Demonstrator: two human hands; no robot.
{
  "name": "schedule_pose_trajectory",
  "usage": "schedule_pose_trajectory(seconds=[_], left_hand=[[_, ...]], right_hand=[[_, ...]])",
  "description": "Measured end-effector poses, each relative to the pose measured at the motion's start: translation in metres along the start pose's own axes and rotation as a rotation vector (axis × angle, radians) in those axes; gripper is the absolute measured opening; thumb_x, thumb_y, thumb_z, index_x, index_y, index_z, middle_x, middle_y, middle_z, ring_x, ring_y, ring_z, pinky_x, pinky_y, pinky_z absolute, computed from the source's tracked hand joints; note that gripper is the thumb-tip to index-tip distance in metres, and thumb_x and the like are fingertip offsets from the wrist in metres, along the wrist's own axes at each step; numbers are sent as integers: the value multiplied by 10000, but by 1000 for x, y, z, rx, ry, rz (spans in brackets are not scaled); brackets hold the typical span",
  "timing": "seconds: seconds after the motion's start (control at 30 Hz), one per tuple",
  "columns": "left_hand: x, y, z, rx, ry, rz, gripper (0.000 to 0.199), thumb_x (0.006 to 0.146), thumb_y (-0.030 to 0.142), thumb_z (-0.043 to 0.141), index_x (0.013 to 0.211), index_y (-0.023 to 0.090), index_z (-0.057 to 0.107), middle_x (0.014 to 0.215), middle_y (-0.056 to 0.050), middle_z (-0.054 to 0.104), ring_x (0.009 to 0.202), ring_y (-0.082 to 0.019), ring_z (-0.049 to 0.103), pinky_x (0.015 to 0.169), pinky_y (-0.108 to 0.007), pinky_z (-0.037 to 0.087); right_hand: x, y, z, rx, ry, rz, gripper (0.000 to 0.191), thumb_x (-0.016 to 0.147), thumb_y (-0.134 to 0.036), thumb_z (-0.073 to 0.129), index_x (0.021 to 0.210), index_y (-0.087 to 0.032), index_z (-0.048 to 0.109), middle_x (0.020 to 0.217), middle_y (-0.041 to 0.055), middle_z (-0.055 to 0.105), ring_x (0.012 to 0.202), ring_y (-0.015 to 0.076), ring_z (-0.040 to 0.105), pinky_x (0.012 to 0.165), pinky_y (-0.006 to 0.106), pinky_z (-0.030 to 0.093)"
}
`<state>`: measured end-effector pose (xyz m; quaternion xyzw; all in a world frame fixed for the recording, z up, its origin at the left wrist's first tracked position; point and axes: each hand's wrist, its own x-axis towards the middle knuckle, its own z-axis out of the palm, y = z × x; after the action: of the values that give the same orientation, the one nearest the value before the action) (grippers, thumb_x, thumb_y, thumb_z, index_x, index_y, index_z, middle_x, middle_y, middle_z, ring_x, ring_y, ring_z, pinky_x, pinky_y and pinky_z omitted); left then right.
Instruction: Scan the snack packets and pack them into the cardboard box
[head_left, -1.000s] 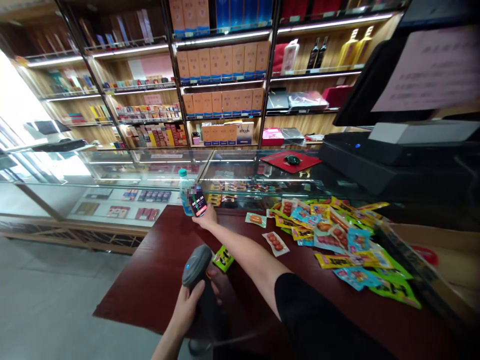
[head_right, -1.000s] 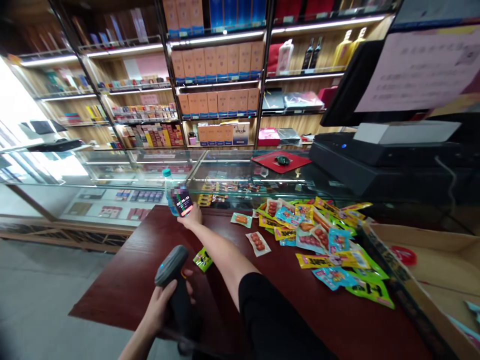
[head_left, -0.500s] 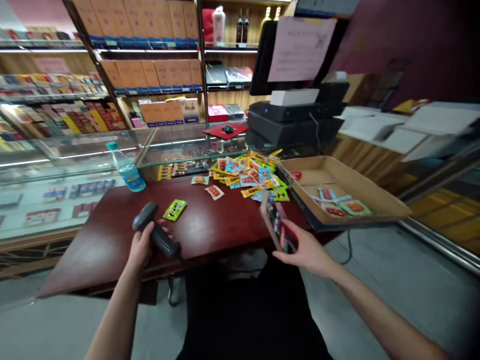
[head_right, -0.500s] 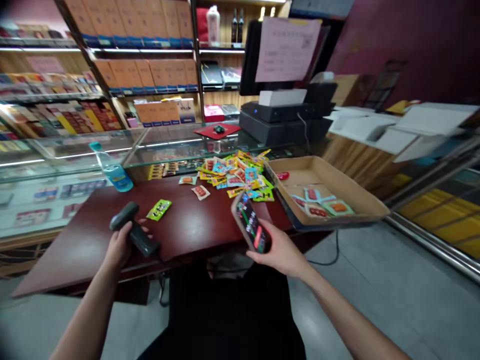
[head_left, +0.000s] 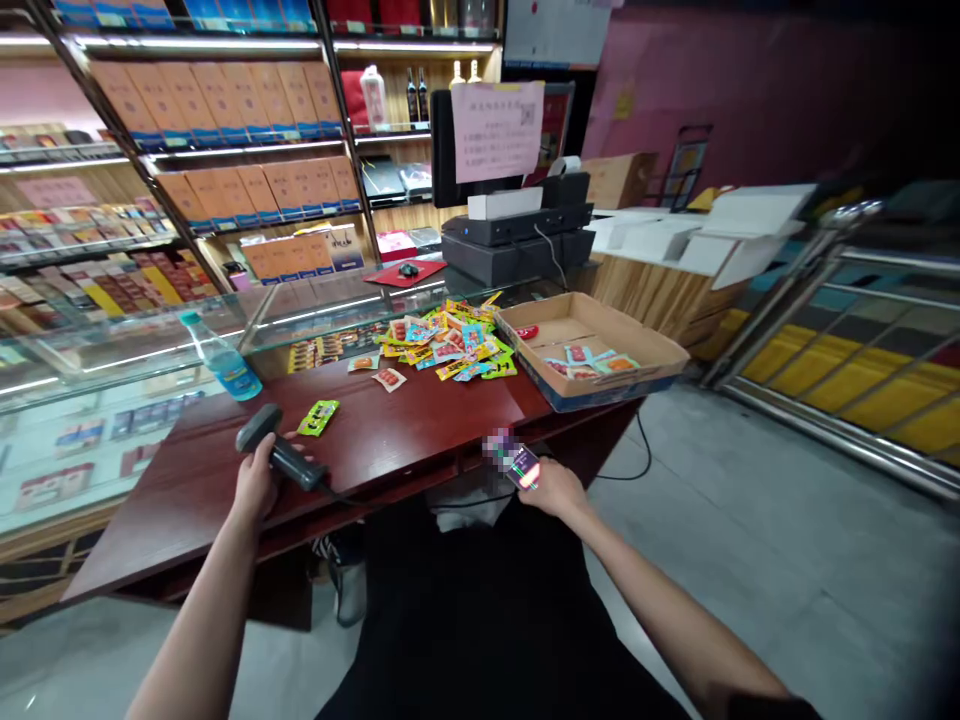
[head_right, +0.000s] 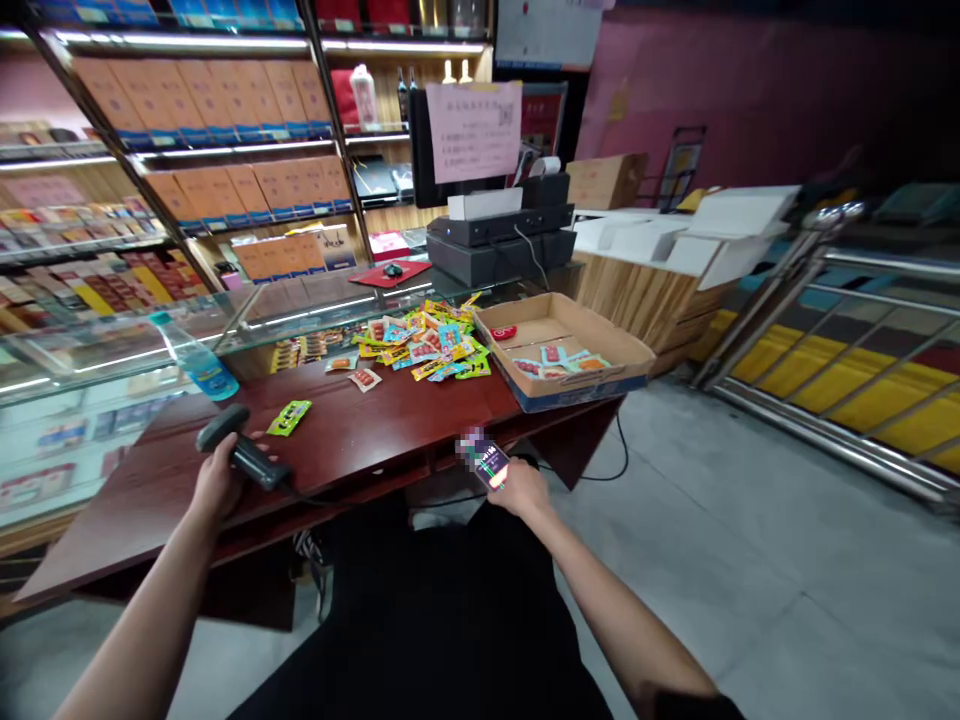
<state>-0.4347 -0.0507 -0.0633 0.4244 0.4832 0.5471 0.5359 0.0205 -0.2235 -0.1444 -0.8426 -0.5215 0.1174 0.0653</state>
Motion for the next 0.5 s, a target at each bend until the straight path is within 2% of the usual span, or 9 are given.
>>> schedule_pose_trajectory(seconds=[0.13, 0.3, 0.4, 0.5], left_hand=[[-1, 1, 2, 4, 14, 3, 440, 779, 429, 588, 1050, 83, 620, 791, -96, 720, 693, -264, 711, 670, -418, 596], [-6, 5, 5, -4, 13, 3, 429, 800, 405, 581, 1071, 74, 612, 813, -114, 726, 732, -269, 716, 683, -400, 595], [-8, 6, 5, -11, -2, 4, 429, 805, 405, 590, 1078, 74, 613, 825, -118, 729, 763, -271, 718, 690, -385, 595], [-7, 5, 4, -29, 1, 7, 413, 804, 398, 601, 1062, 76, 616, 821, -116, 727, 759, -273, 718, 689, -391, 595]], right_hand=[[29, -32, 1, -22, 11, 7, 481, 644, -430, 710, 997, -109, 652, 958, 154, 701, 899, 294, 687, 698, 309, 484], [51, -56, 1, -51, 33, -4, 606, 679, -515, 721, 1071, -60, 641, 1180, 246, 590, 967, 301, 667, 779, 325, 486], [45, -52, -2, -60, 51, -26, 697, 675, -560, 727, 1133, -47, 611, 1223, 257, 541, 1025, 316, 638, 831, 343, 477], [16, -35, -17, -97, 153, -102, 829, 628, -578, 761, 1232, -51, 548, 1209, 236, 535, 1051, 350, 609, 836, 382, 492]])
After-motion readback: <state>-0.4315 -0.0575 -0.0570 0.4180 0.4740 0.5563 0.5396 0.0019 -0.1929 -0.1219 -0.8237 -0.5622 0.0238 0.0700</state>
